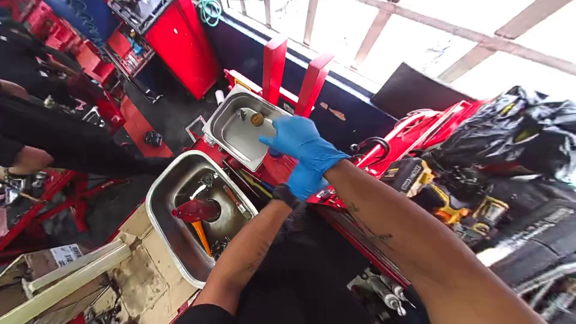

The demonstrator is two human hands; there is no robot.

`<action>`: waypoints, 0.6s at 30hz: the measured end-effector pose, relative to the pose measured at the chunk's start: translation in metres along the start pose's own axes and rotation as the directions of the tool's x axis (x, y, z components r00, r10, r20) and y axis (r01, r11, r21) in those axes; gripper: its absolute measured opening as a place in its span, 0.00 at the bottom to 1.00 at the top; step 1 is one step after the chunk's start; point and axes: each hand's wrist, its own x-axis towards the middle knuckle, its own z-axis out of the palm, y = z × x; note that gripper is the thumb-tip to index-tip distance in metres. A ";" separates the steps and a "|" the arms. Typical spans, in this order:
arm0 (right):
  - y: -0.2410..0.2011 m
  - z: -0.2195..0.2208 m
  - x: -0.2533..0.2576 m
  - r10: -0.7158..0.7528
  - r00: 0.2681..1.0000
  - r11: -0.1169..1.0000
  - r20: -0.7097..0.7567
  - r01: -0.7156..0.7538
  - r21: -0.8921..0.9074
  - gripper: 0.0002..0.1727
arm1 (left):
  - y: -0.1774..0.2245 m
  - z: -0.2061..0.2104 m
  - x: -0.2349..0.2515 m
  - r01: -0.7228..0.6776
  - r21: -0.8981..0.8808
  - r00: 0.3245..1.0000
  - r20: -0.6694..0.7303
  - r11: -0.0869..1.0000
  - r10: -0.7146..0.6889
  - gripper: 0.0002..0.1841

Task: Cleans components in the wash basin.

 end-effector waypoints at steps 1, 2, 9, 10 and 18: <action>0.000 -0.015 -0.011 -0.054 0.995 0.993 -0.087 0.062 0.099 0.31 | 0.000 -0.032 -0.010 0.152 -0.156 0.986 -0.043 0.976 -0.160 0.20; 0.002 -0.029 -0.022 -0.084 0.978 0.969 -0.191 0.125 0.212 0.27 | -0.008 -0.060 -0.020 0.232 -0.261 0.960 -0.093 0.937 -0.264 0.20; 0.026 0.020 -0.097 -0.010 0.943 0.558 -0.333 0.281 0.781 0.16 | -0.040 -0.263 -0.174 0.443 -0.222 0.712 -0.502 0.869 -0.491 0.17; 0.028 0.042 -0.107 -0.032 0.971 0.501 -0.238 0.222 0.837 0.16 | -0.038 -0.275 -0.202 0.496 -0.217 0.660 -0.536 0.841 -0.527 0.17; 0.027 0.265 -0.089 -0.148 0.944 0.959 0.295 0.065 0.274 0.24 | -0.026 -0.240 -0.379 0.715 -0.498 0.154 -0.571 0.490 -0.806 0.19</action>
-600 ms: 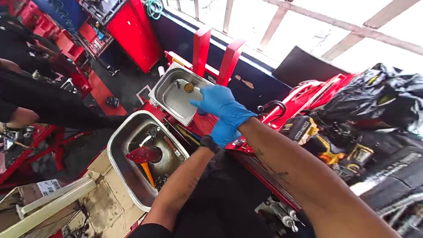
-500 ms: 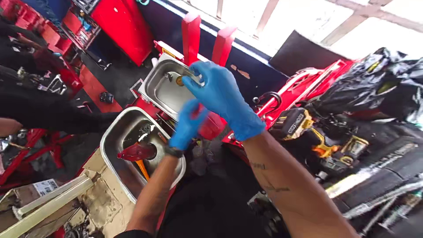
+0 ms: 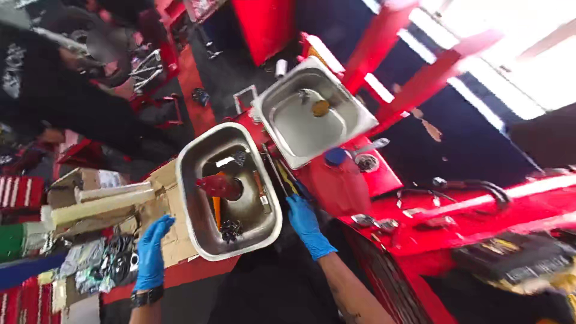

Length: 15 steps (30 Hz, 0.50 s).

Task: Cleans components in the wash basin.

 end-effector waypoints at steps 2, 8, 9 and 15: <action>0.014 0.025 0.021 -0.030 0.997 0.994 0.068 0.036 -0.100 0.22 | -0.028 -0.006 -0.006 0.046 -0.035 0.999 -0.007 0.998 -0.046 0.18; 0.006 0.013 0.020 -0.018 0.998 0.951 0.052 0.033 -0.309 0.15 | -0.083 -0.004 0.004 0.099 -0.129 0.991 0.101 0.987 -0.086 0.17; -0.006 -0.001 0.016 0.002 1.000 0.953 0.030 0.007 -0.304 0.16 | -0.088 -0.001 0.010 0.103 -0.140 0.987 0.135 0.985 -0.084 0.18; -0.131 -0.039 0.018 -0.114 0.987 0.986 -0.118 0.127 0.112 0.20 | -0.114 0.045 0.069 -0.052 -0.079 0.948 0.309 0.996 0.074 0.32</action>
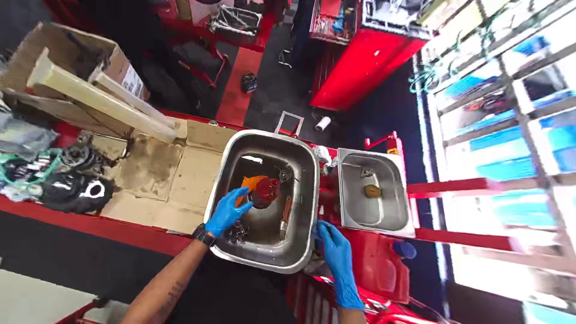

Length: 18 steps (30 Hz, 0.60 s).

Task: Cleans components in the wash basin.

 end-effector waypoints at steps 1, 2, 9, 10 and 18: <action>-0.029 0.013 0.012 -0.049 0.998 0.993 0.023 0.047 0.105 0.20 | -0.002 0.007 0.016 -0.047 0.029 0.999 0.013 0.998 0.047 0.36; -0.055 0.029 0.026 -0.118 0.992 0.979 0.032 0.111 0.169 0.18 | -0.002 0.015 0.031 -0.089 0.043 0.996 0.018 0.995 0.089 0.39; -0.117 0.121 0.081 -0.357 0.923 0.863 -0.146 0.385 0.328 0.11 | -0.004 0.047 0.084 -0.323 -0.015 0.946 0.023 0.946 0.323 0.33; -0.113 0.127 0.080 -0.346 0.926 0.860 -0.149 0.377 0.344 0.11 | -0.006 0.049 0.088 -0.340 -0.018 0.940 0.032 0.940 0.340 0.31; -0.124 0.088 0.097 -0.532 0.819 0.795 0.213 0.570 -0.207 0.10 | -0.007 0.046 0.097 -0.333 -0.053 0.936 0.103 0.941 0.337 0.26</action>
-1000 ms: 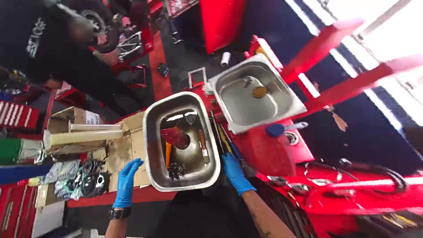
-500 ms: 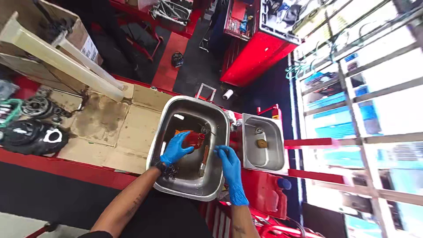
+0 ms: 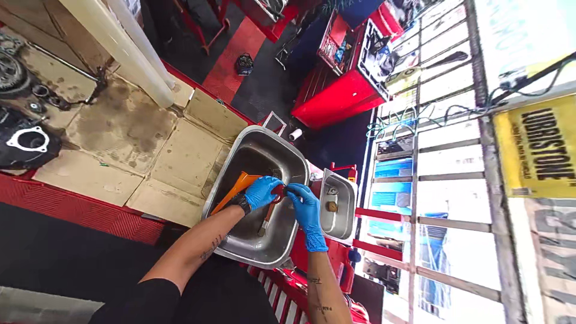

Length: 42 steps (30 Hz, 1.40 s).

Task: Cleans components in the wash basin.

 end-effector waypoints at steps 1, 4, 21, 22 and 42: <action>-0.004 -0.007 0.005 -0.028 0.996 0.997 0.084 0.034 -0.075 0.10 | 0.000 0.000 0.000 0.000 0.000 1.000 0.000 1.000 0.000 0.25; -0.015 -0.024 0.017 -0.024 0.954 0.978 0.298 0.084 -0.189 0.13 | 0.000 -0.001 -0.001 -0.001 -0.003 1.000 0.003 1.000 0.001 0.25; -0.052 -0.023 0.061 0.484 0.712 0.723 0.509 0.002 -0.691 0.24 | 0.005 0.003 0.003 0.018 0.054 1.000 0.018 0.998 -0.019 0.25; -0.049 -0.023 0.061 0.471 0.717 0.725 0.514 0.018 -0.689 0.21 | 0.005 0.004 0.004 0.018 0.053 1.000 0.023 0.998 -0.019 0.26; -0.010 0.001 0.010 0.412 0.898 0.883 0.157 -0.351 -0.313 0.29 | 0.006 0.001 -0.002 0.036 0.044 0.999 0.015 0.998 -0.037 0.25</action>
